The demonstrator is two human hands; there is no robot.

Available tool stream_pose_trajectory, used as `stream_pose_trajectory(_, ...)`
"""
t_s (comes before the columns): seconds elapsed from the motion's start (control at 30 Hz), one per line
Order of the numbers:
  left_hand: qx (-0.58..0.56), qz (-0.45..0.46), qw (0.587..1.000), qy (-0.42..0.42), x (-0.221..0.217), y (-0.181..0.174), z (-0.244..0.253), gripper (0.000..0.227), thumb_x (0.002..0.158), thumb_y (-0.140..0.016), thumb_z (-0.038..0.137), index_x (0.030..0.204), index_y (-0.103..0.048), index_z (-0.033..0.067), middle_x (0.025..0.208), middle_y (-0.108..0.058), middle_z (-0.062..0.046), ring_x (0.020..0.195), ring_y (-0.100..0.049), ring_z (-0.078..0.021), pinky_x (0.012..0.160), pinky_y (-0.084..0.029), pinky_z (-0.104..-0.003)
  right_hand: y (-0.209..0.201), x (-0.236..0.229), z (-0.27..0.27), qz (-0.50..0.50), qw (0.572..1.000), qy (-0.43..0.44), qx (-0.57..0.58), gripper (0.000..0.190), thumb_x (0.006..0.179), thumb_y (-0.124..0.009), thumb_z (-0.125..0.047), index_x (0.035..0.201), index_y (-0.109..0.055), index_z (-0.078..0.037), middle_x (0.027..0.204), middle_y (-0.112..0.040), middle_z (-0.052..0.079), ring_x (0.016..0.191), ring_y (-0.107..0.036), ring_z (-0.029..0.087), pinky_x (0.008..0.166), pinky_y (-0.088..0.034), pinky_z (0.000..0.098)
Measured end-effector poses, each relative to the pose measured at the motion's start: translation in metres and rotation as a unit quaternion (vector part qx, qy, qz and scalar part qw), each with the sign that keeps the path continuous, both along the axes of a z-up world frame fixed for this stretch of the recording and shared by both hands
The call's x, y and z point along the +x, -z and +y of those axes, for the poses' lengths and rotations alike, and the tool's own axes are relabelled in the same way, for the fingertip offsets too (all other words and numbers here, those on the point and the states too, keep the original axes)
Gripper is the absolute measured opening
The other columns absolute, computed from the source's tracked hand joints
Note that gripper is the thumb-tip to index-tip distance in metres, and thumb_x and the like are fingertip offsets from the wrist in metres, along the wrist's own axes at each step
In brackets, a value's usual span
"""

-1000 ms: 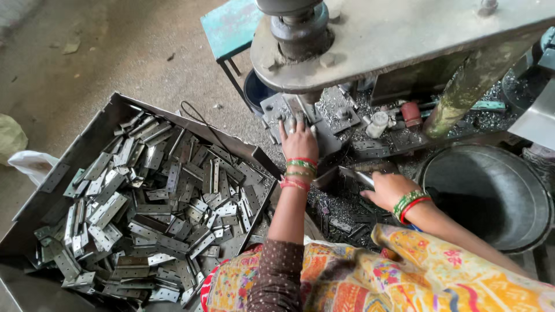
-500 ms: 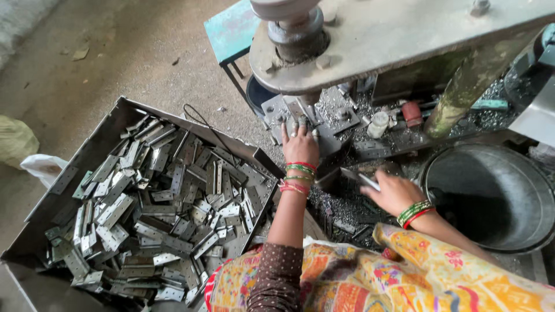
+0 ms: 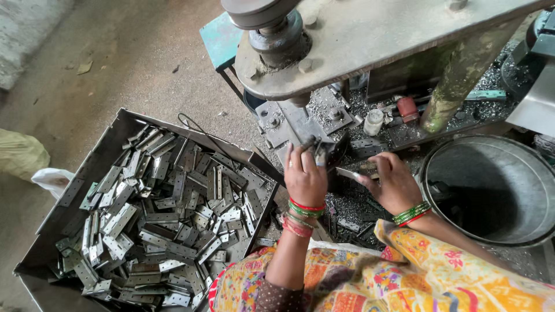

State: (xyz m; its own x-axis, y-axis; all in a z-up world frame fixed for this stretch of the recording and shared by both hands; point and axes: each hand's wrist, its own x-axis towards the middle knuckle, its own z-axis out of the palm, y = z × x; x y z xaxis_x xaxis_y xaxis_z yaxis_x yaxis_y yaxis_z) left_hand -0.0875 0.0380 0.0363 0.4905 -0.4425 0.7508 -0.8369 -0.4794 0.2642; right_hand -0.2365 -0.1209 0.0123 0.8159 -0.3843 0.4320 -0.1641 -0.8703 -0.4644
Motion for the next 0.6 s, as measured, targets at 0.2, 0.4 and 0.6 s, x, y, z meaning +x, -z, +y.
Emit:
stream_pose_trajectory(0.2,0.19,-0.028,0.978,-0.08,0.03,0.014,-0.019,0.029,0.091,-0.065,0.027,0.115,-0.065,0.0099,0.121,-0.063,-0.013,0.104,-0.071,-0.028,0.106,-0.044,-0.057,0.001,-0.001,0.002,0.029,1.0,0.006,-0.005,0.051,0.086,-0.075,-0.038,0.118,-0.06,-0.001,0.118,-0.061,0.02,0.106,-0.065,0.038,0.09,-0.054,0.0458)
stream_pose_trajectory(0.4,0.285,0.173,0.922,-0.197,0.062,0.029,-0.001,0.054,0.098,-0.052,0.038,0.142,-0.054,0.0055,0.155,-0.045,-0.016,0.13,-0.046,-0.0331,0.109,-0.034,-0.052,0.007,-0.002,0.002,0.035,0.999,0.001,-0.008,0.049,0.085,-0.075,-0.038,0.117,-0.061,-0.004,0.12,-0.06,0.017,0.111,-0.063,0.037,0.094,-0.053,0.0453)
stream_pose_trajectory(0.6,0.298,0.076,0.945,-0.115,0.04,0.029,-0.004,0.061,0.094,-0.055,0.047,0.128,-0.061,-0.0037,0.153,-0.046,-0.019,0.142,-0.04,-0.0362,0.12,-0.017,-0.057,0.001,0.002,-0.001,0.034,0.999,-0.009,-0.014,0.049,0.084,-0.075,-0.038,0.117,-0.061,-0.004,0.12,-0.059,0.017,0.111,-0.063,0.037,0.093,-0.053,0.045)
